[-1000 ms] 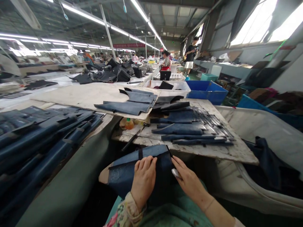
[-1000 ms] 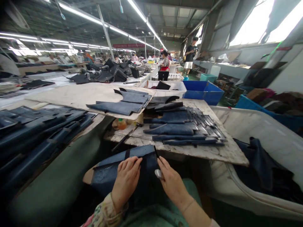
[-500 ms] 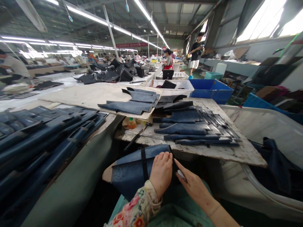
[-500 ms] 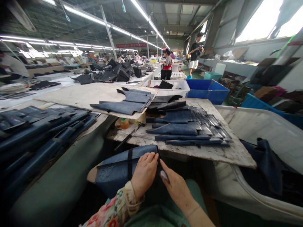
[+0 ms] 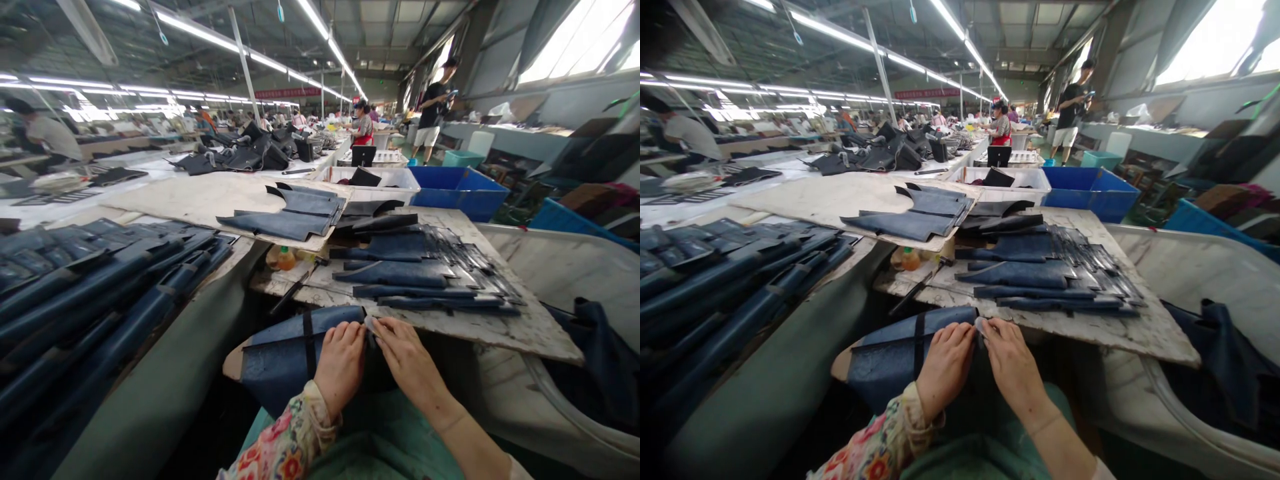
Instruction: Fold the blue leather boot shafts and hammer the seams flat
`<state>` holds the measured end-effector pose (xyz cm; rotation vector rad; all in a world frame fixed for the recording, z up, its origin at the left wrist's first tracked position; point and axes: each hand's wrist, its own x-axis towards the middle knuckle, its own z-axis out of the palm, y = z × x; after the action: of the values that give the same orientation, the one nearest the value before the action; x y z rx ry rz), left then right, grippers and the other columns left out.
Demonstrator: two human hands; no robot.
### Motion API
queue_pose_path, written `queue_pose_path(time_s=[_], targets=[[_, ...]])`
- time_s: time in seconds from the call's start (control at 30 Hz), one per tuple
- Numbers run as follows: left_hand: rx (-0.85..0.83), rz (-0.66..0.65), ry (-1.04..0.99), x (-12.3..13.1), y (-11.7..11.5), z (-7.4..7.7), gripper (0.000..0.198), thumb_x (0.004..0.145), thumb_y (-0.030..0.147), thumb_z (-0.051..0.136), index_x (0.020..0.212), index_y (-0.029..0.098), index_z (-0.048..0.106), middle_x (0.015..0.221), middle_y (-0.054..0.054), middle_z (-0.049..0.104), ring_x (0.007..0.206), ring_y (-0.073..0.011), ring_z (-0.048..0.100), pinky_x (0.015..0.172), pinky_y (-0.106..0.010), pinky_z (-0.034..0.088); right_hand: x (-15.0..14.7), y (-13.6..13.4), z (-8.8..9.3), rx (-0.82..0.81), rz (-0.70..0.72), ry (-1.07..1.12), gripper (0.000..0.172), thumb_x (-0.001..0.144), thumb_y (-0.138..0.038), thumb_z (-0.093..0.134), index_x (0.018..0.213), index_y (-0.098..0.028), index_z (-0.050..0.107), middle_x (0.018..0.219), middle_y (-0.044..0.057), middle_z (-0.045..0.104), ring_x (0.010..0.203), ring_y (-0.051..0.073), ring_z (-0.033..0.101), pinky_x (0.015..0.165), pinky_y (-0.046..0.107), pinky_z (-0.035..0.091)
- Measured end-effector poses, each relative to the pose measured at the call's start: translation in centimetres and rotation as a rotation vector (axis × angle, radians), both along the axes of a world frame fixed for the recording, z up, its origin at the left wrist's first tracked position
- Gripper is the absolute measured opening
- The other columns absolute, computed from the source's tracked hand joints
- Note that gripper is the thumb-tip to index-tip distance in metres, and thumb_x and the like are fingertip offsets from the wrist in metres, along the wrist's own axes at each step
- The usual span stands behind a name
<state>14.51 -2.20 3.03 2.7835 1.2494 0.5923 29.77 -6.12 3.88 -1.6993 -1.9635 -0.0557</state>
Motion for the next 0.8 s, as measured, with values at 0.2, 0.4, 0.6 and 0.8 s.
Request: queue_pose_path(time_s=[0.2, 0.4, 0.6, 0.8], targets=[[-0.023, 0.027, 0.012, -2.0, 0.2, 0.1, 0.034, 0.089, 0.017, 0.04, 0.122, 0.018, 0.05, 0.117, -0.005, 0.058, 0.109, -0.0207, 0.05, 0.094, -0.038, 0.041, -1.3, 0.3, -0.1, 0.024, 0.023, -0.022, 0.033, 0.09, -0.018, 0.039, 0.117, -0.02, 0.058, 0.106, 0.008, 0.06, 0.101, 0.02, 0.053, 0.091, 0.036, 0.047], [0.006, 0.015, 0.011, -4.2, 0.3, -0.3, 0.037, 0.087, 0.013, 0.042, 0.122, 0.015, 0.051, 0.119, -0.007, 0.059, 0.11, -0.0204, 0.05, 0.098, -0.036, 0.039, -3.9, 0.2, -1.0, -0.026, 0.057, -0.013, 0.035, 0.089, -0.013, 0.038, 0.117, -0.021, 0.058, 0.106, 0.009, 0.061, 0.099, 0.021, 0.054, 0.089, 0.037, 0.048], [0.031, 0.078, 0.019, -6.6, -0.2, 0.0, 0.035, 0.087, 0.014, 0.043, 0.12, 0.016, 0.053, 0.116, -0.007, 0.06, 0.109, -0.021, 0.051, 0.097, -0.037, 0.039, -6.5, 1.0, -0.3, -0.044, 0.102, -0.02, 0.035, 0.088, -0.012, 0.037, 0.115, -0.02, 0.058, 0.106, 0.01, 0.061, 0.098, 0.022, 0.054, 0.088, 0.038, 0.049], [0.06, 0.19, 0.014, -8.7, -0.8, 0.1, 0.035, 0.086, 0.013, 0.043, 0.119, 0.019, 0.054, 0.118, -0.005, 0.06, 0.109, -0.0215, 0.051, 0.096, -0.039, 0.037, -8.9, 1.9, -0.3, -0.097, 0.159, -0.045, 0.034, 0.088, -0.011, 0.039, 0.116, -0.017, 0.057, 0.106, 0.01, 0.06, 0.099, 0.022, 0.053, 0.087, 0.037, 0.049]])
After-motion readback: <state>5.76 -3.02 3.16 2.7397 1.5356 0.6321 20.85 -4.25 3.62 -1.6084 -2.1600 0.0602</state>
